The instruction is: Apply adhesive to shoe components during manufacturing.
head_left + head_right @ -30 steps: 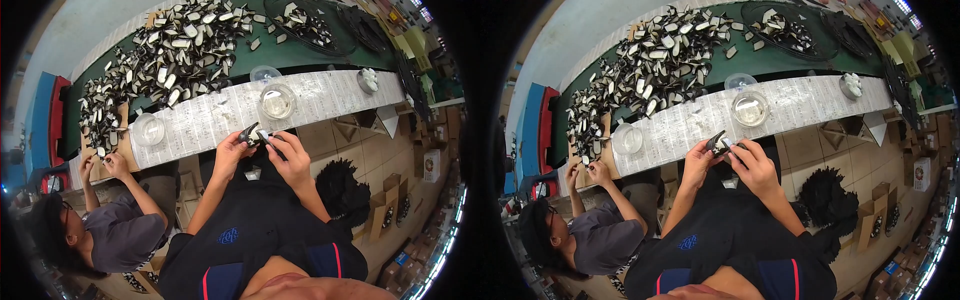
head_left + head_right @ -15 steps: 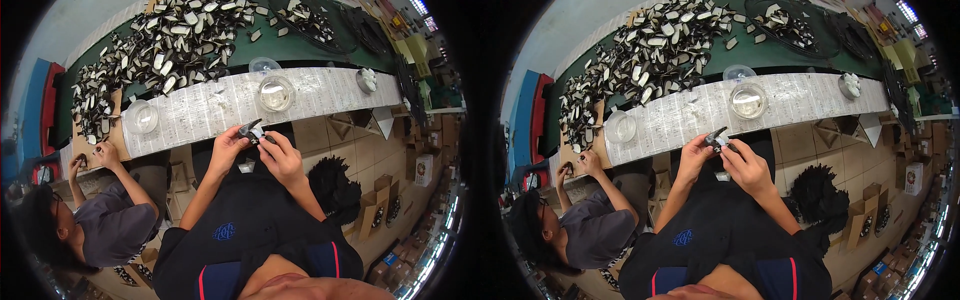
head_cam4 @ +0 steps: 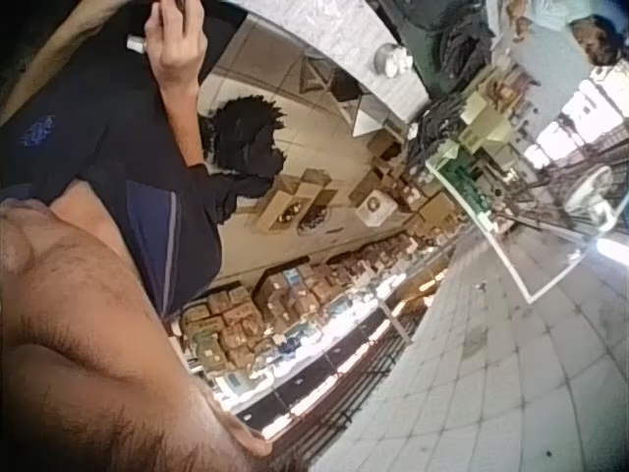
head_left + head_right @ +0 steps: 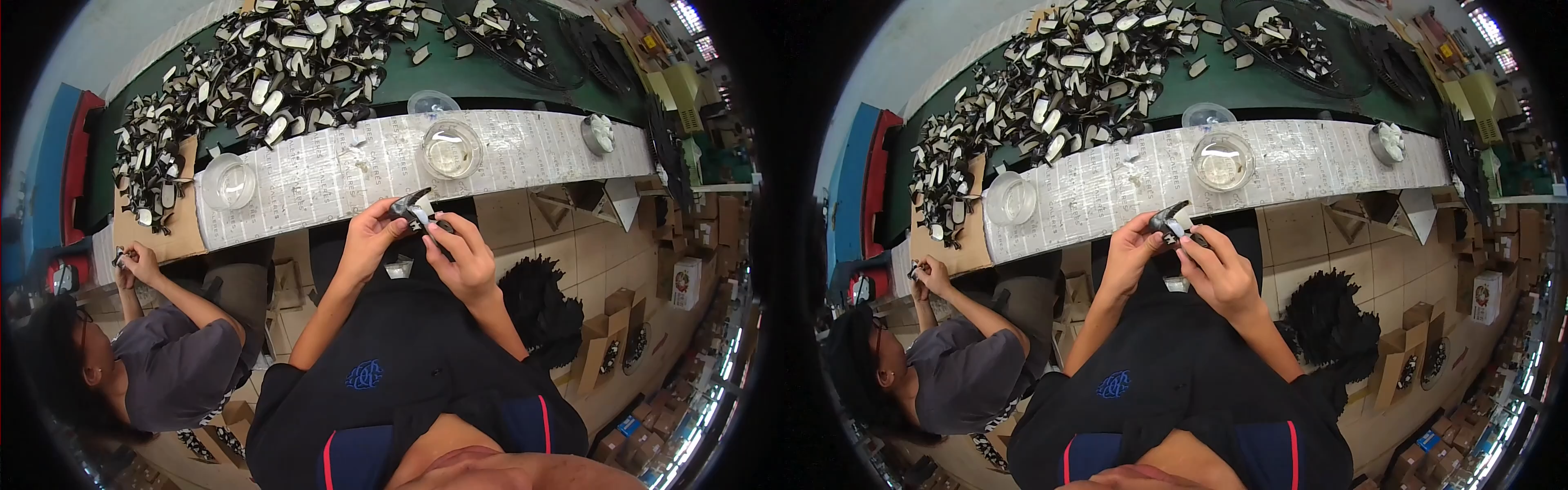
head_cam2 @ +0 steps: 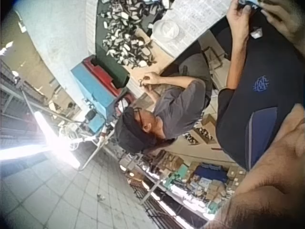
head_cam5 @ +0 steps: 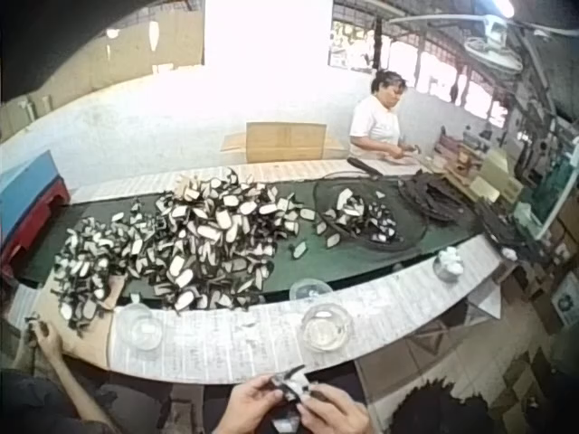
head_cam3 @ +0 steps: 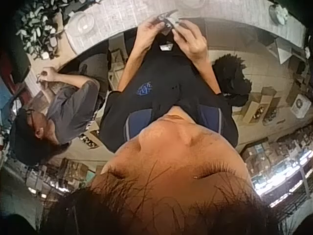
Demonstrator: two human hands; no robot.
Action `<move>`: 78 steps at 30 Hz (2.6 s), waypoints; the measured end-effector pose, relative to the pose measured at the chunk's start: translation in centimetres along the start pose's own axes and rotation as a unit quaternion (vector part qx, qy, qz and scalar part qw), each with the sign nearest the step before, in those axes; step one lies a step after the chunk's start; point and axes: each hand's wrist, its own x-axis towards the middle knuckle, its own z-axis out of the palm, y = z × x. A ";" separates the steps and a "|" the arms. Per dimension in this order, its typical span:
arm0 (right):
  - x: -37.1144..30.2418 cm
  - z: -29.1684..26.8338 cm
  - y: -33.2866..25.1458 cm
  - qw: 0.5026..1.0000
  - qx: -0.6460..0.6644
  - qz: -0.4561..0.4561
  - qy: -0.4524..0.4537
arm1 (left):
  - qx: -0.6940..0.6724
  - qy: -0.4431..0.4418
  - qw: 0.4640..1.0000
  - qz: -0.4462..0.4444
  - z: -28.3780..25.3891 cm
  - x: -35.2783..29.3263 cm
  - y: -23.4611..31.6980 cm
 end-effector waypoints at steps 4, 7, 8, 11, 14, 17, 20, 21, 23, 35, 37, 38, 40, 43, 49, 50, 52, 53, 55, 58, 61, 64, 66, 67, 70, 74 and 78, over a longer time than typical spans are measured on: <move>0.0 -0.4 -0.3 1.000 0.005 0.012 -0.004 | -0.013 0.015 1.000 -0.018 0.4 0.1 0.4; -0.1 -0.7 -0.3 1.000 0.020 0.022 0.004 | 0.005 0.017 1.000 -0.021 -0.2 0.2 0.3; -0.1 -0.9 -0.1 1.000 0.022 0.005 0.007 | 0.004 0.017 1.000 -0.021 -0.4 0.3 0.3; -0.2 -1.0 0.2 0.999 0.035 -0.009 0.016 | 0.016 0.011 1.000 -0.012 -0.9 0.6 0.2; 0.0 -1.0 0.4 0.999 0.034 -0.009 0.023 | 0.049 0.016 0.999 -0.001 -1.1 0.8 0.3; 0.1 -0.9 0.9 1.000 0.007 -0.012 0.019 | 0.050 0.019 0.998 -0.010 -1.0 0.8 0.3; 0.2 -0.9 1.2 1.000 -0.011 -0.008 0.008 | 0.048 0.005 0.999 -0.023 -0.6 0.5 0.7; 0.2 -0.8 1.3 1.000 -0.015 -0.010 0.004 | 0.042 -0.002 0.999 -0.025 -0.3 0.5 0.8; 0.2 -0.7 1.5 1.000 -0.019 -0.012 0.000 | 0.035 -0.009 0.999 -0.027 0.1 0.4 1.0; 0.3 -0.4 1.7 1.000 -0.016 0.000 -0.020 | 0.045 -0.011 0.998 -0.037 0.6 0.0 1.4; 0.3 -0.4 1.7 1.000 -0.027 0.011 -0.006 | 0.052 -0.010 0.998 -0.036 0.5 0.1 1.3; 0.3 -0.4 1.8 1.000 -0.027 0.012 -0.005 | 0.052 -0.011 0.998 -0.036 0.5 0.1 1.3; 0.3 -0.4 1.9 0.998 -0.056 0.021 0.006 | 0.064 -0.009 0.997 -0.040 0.5 0.1 1.4; 0.3 -0.5 2.1 0.997 -0.073 0.034 0.019 | 0.060 -0.011 0.997 -0.037 0.4 0.3 1.2; 0.3 -0.9 2.6 0.994 -0.076 0.045 0.064 | -0.016 -0.015 0.996 -0.081 0.1 0.3 1.4; 0.3 -1.1 2.4 0.994 -0.077 0.045 0.066 | -0.015 -0.017 0.996 -0.081 0.1 0.2 1.5; 0.3 -1.3 1.7 0.992 -0.018 0.110 0.066 | -0.046 -0.020 0.995 -0.087 0.0 0.1 1.6; 0.4 -1.4 1.4 0.991 -0.019 0.110 0.067 | -0.046 -0.022 0.995 -0.087 0.0 0.1 1.6; 0.6 -1.5 1.0 0.991 0.015 0.115 0.061 | -0.051 -0.020 0.995 -0.085 -0.1 0.1 1.5; 0.6 -1.4 0.8 0.993 0.030 0.105 0.054 | -0.053 -0.019 0.995 -0.086 -0.2 0.2 1.3; 0.6 -1.3 0.7 0.993 0.032 0.104 0.042 | -0.052 -0.009 0.994 -0.093 -0.1 0.3 1.2; 0.6 -1.0 0.5 0.994 0.035 0.101 0.030 | -0.052 -0.012 0.994 -0.094 0.0 0.4 1.3; 0.4 -0.8 0.4 0.994 0.037 0.098 0.024 | -0.051 -0.010 0.994 -0.094 0.0 0.5 1.2; 0.3 -0.6 0.4 0.996 0.030 0.089 0.016 | -0.049 -0.008 0.994 -0.093 0.1 0.5 1.3; 0.1 -0.3 0.4 0.996 0.025 0.081 0.006 | -0.053 -0.003 0.993 -0.101 0.0 0.6 1.1; 0.1 -0.2 0.4 0.996 0.019 0.085 0.002 | -0.055 0.001 0.993 -0.100 0.1 0.7 1.2; 0.0 -0.4 0.8 0.997 -0.008 0.077 0.012 | -0.039 -0.004 0.994 -0.101 0.1 0.7 1.5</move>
